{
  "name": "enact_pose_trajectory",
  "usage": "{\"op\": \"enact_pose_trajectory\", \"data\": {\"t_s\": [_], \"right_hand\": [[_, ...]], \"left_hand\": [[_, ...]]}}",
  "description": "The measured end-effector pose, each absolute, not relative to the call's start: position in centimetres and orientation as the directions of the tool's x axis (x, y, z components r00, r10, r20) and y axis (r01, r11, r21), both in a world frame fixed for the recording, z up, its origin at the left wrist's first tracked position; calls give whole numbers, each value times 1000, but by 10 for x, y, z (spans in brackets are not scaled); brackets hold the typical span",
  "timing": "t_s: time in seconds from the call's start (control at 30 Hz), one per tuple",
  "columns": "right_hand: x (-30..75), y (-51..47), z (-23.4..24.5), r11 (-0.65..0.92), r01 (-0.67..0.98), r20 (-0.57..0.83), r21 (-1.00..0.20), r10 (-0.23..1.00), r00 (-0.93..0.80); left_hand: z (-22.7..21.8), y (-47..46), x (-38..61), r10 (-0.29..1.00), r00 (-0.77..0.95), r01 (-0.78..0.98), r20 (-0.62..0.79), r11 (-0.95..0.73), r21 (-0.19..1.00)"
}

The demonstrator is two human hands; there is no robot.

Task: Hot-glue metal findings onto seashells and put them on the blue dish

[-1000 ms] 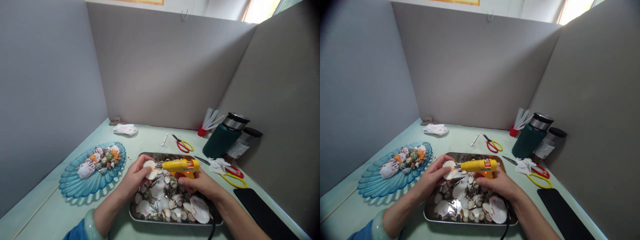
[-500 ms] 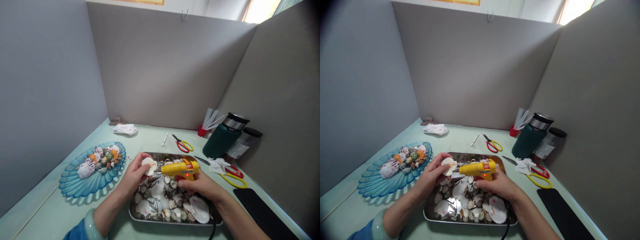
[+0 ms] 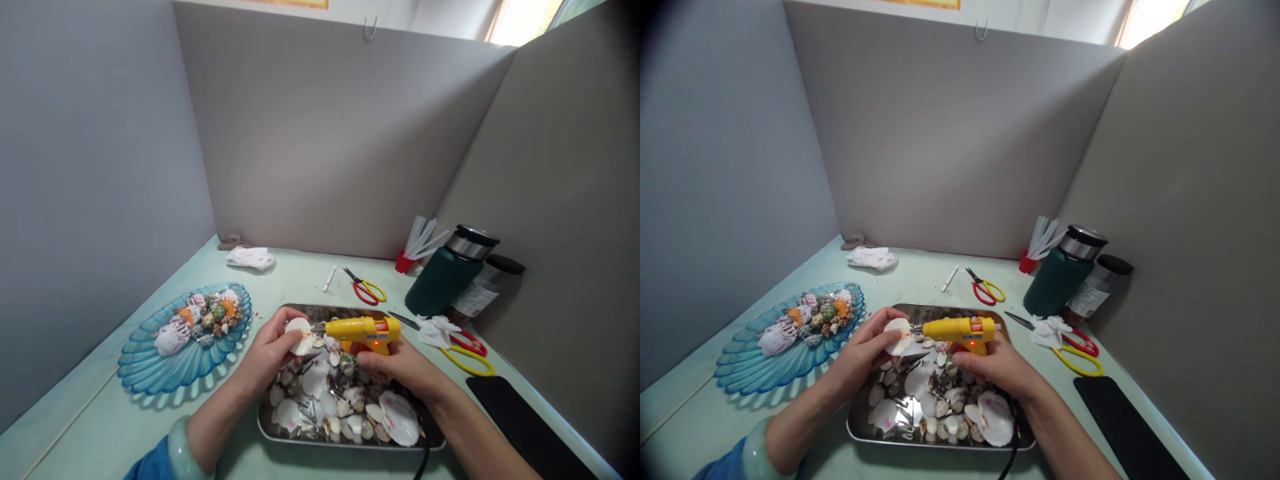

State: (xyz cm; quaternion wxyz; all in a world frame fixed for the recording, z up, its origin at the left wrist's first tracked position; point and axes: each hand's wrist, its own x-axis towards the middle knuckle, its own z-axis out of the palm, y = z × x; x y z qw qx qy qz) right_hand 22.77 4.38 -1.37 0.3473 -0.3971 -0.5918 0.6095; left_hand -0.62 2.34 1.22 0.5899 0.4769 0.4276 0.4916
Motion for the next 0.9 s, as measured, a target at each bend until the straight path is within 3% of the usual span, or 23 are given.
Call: {"op": "enact_pose_trajectory", "data": {"t_s": [0.9], "right_hand": [[228,42,-11,-79,81,-108,-994,889,-445]], "left_hand": [[9,26,-9,992,123,3,-40,40,999]]}}
